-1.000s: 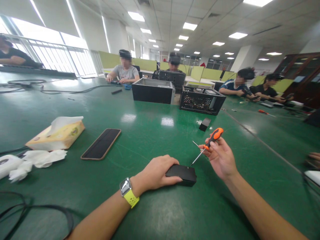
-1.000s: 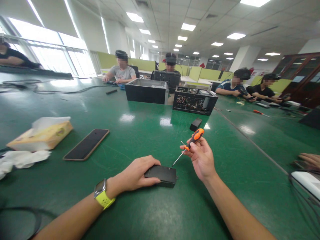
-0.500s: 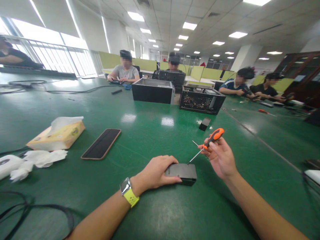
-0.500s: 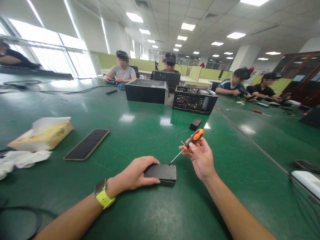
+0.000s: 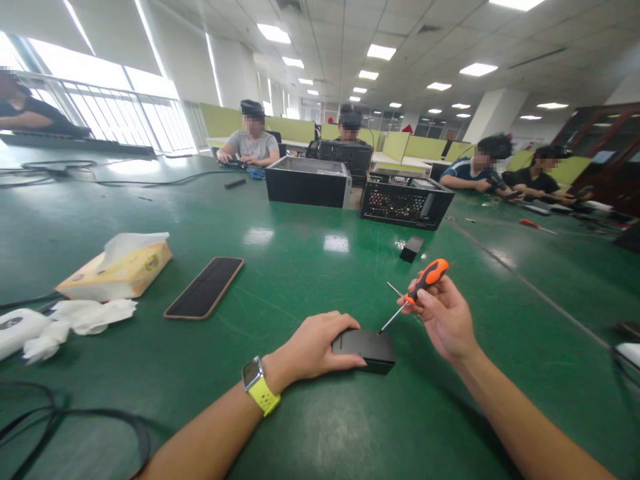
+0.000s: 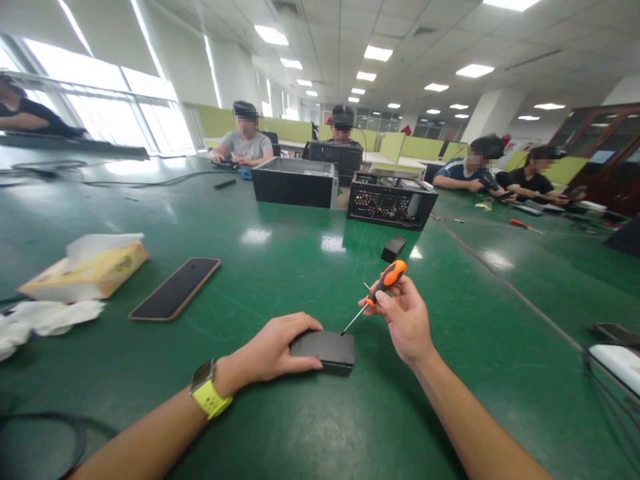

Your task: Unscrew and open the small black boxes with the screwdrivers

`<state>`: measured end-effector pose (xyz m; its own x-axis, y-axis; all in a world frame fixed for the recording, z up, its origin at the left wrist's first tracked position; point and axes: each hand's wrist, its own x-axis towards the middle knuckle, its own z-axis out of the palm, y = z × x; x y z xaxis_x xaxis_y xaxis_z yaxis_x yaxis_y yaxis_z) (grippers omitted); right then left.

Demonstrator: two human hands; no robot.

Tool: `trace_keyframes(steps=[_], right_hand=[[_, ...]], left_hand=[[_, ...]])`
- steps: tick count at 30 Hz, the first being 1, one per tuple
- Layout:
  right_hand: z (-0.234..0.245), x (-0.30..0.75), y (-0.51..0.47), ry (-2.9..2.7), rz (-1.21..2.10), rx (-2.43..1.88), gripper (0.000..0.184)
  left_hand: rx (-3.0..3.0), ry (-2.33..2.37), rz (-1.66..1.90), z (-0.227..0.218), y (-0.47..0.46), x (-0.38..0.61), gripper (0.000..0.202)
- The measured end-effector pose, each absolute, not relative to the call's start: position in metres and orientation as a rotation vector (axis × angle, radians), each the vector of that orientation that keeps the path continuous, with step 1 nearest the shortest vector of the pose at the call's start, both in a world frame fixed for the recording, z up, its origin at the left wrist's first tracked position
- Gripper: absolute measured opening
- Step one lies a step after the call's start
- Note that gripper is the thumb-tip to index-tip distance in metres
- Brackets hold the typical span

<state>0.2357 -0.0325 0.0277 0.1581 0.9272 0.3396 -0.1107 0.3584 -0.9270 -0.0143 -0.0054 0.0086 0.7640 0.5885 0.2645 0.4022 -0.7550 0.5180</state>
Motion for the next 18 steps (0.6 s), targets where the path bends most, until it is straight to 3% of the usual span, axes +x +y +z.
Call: trace_keyframes(steps=[2,8,15,18], right_hand=[[0.029,0.237,-0.034,-1.213,0.849,-0.931,0.031],[0.068,0.242,-0.033,-1.591,0.571,-1.081,0.071],[0.129,0.23,-0.011,-2.103,0.276,-1.346,0.033],[0.133,0.228,-0.006,-2.049,0.15,-1.421,0.032]], left_hand=[[2.514,0.748,0.589,0.009,-0.006,-0.014,0.047],[2.502,0.768,0.622,0.008,-0.008,-0.015,0.045],[2.51,0.865,0.647,0.005,-0.003,-0.014,0.045],[2.505,0.893,0.644,0.004,-0.001,-0.015,0.046]])
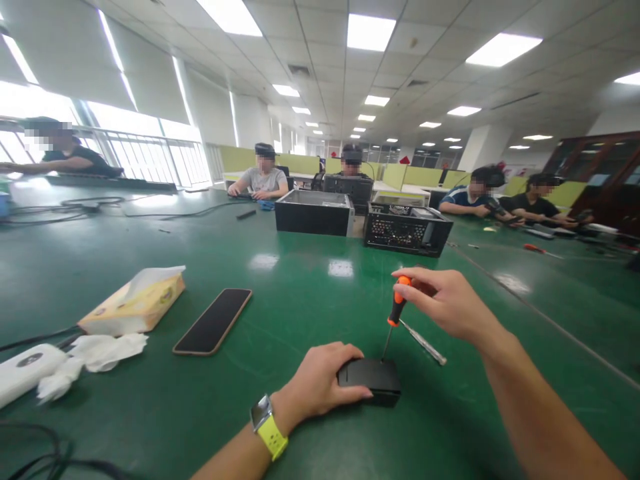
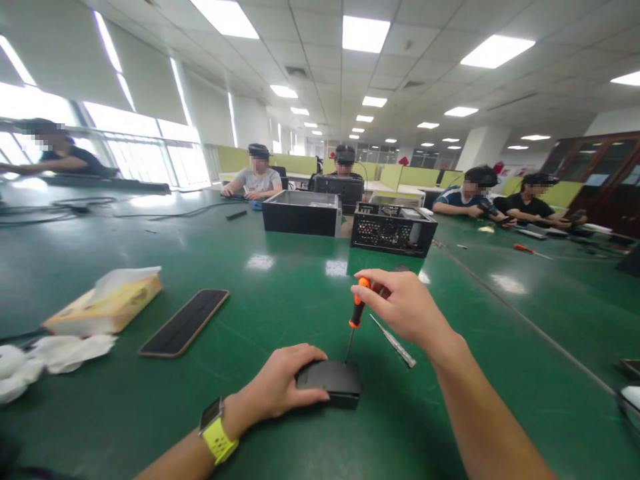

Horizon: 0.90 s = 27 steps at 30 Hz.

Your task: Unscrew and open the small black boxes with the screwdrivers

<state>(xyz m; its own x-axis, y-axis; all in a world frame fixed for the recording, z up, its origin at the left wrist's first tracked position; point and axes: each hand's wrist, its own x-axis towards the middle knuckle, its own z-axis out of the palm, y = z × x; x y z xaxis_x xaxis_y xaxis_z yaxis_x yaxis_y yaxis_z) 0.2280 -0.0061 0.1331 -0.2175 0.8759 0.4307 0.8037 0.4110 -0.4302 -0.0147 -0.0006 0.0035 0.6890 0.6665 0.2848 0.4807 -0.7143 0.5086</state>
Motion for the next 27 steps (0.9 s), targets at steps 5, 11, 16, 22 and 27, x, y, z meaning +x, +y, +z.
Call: trace_keyframes(steps=[5,11,16,22,27], right_hand=[[0.134,0.244,-0.013,-2.129,0.264,-1.333,0.038],[0.149,0.248,-0.03,-2.147,0.263,-1.421,0.03],[0.151,0.241,-0.034,-2.167,0.211,-1.378,0.025],[0.153,0.249,-0.034,-2.22,0.253,-1.357,0.025],[0.155,0.25,-0.032,-2.173,0.147,-1.508,0.04]], left_hand=[[2.496,0.904,0.632,0.004,-0.001,-0.016,0.048],[2.497,0.859,0.636,0.007,-0.001,-0.016,0.045],[2.481,0.84,0.664,0.004,0.0,-0.016,0.044],[2.465,0.832,0.668,0.005,0.0,-0.015,0.043],[2.457,0.828,0.667,0.007,0.0,-0.014,0.043]])
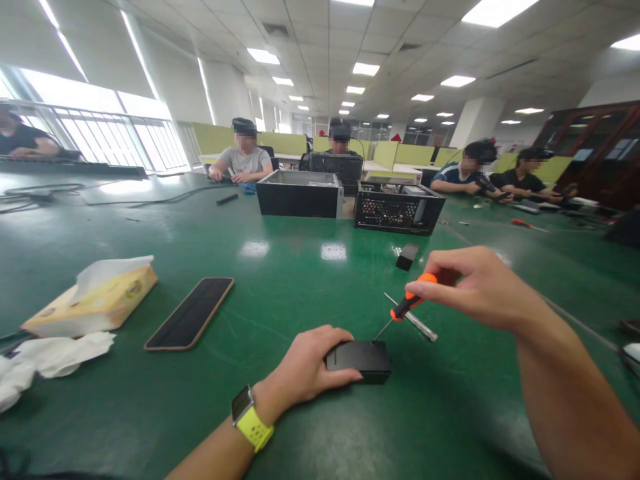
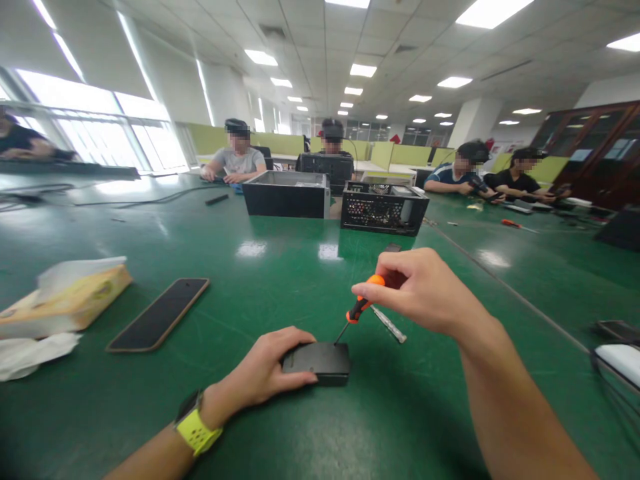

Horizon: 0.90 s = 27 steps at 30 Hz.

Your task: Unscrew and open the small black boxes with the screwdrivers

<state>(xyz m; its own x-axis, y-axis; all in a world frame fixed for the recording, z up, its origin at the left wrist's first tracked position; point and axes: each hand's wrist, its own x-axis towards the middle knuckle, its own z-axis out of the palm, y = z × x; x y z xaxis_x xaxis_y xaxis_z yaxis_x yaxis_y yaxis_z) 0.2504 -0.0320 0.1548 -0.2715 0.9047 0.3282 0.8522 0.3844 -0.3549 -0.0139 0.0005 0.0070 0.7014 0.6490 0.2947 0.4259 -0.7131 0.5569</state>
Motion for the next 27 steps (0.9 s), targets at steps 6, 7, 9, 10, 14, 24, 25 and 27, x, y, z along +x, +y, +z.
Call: trace_keyframes(steps=[6,7,9,10,14,24,25,27], right_hand=[[0.1536,0.2523,-0.0301,-2.183,0.161,-1.508,0.037],[0.1538,0.2523,-0.0305,-2.188,0.166,-1.504,0.035],[0.1546,0.2521,-0.032,-2.194,0.175,-1.491,0.031],[0.1551,0.252,-0.0329,-2.198,0.181,-1.483,0.03],[0.1567,0.2536,-0.0355,-2.223,0.238,-1.444,0.025],[0.1567,0.2549,-0.0349,-2.225,0.176,-1.482,0.032],[0.1564,0.254,-0.035,-2.212,0.154,-1.495,0.034],[0.156,0.2531,-0.0356,-2.196,0.141,-1.511,0.037]], left_hand=[[2.468,0.792,0.692,0.0074,0.0005,-0.0147,0.043],[2.467,0.792,0.694,0.0072,0.0007,-0.0149,0.042],[2.466,0.797,0.703,0.0066,0.0009,-0.0151,0.042],[2.466,0.8,0.706,0.0062,0.0009,-0.0151,0.042],[2.462,0.807,0.713,0.005,0.0007,-0.0148,0.041],[2.443,0.781,0.74,0.0083,0.0003,-0.0138,0.039],[2.44,0.781,0.739,0.0088,0.0003,-0.0137,0.039],[2.432,0.774,0.737,0.0091,0.0004,-0.0136,0.038]])
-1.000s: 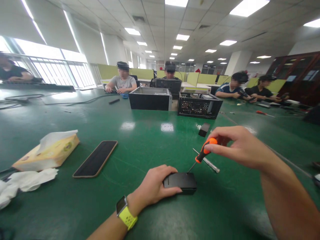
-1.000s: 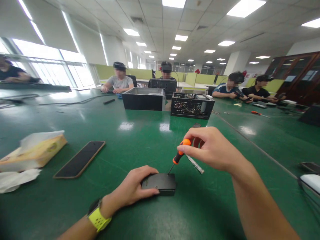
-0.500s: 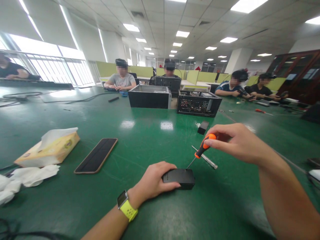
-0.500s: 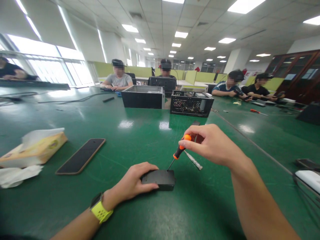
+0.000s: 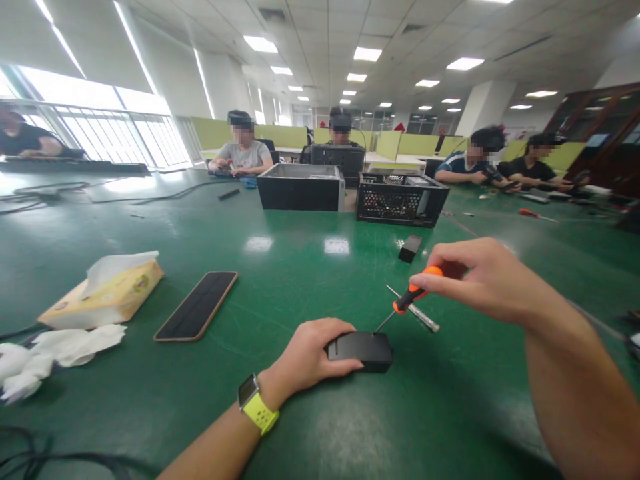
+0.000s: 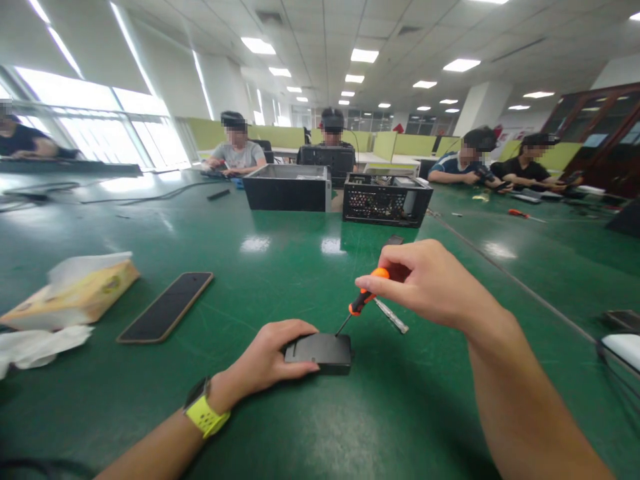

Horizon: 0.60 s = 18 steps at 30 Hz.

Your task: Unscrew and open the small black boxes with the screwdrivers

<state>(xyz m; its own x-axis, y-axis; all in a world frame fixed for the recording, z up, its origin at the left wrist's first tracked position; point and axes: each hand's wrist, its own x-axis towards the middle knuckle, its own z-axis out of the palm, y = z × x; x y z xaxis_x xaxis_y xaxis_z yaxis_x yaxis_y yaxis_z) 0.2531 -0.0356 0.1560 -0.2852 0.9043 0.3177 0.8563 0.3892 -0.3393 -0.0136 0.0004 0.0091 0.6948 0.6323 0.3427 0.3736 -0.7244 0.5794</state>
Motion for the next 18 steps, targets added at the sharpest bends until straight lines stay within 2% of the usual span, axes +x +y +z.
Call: trace_keyframes(steps=[4,9,13,18], right_hand=[[0.157,0.255,-0.04,-2.252,0.237,-1.382,0.026],[0.159,0.254,-0.045,-2.281,0.183,-1.401,0.024],[0.157,0.251,-0.043,-2.21,0.049,-1.551,0.048],[0.157,0.255,-0.047,-2.322,0.169,-1.318,0.024]], left_hand=[[2.417,0.759,0.746,0.007,0.001,-0.014,0.038],[2.412,0.749,0.765,0.005,0.001,-0.015,0.039],[2.414,0.741,0.762,0.007,0.001,-0.014,0.039],[2.424,0.739,0.757,0.006,0.0,-0.015,0.039]])
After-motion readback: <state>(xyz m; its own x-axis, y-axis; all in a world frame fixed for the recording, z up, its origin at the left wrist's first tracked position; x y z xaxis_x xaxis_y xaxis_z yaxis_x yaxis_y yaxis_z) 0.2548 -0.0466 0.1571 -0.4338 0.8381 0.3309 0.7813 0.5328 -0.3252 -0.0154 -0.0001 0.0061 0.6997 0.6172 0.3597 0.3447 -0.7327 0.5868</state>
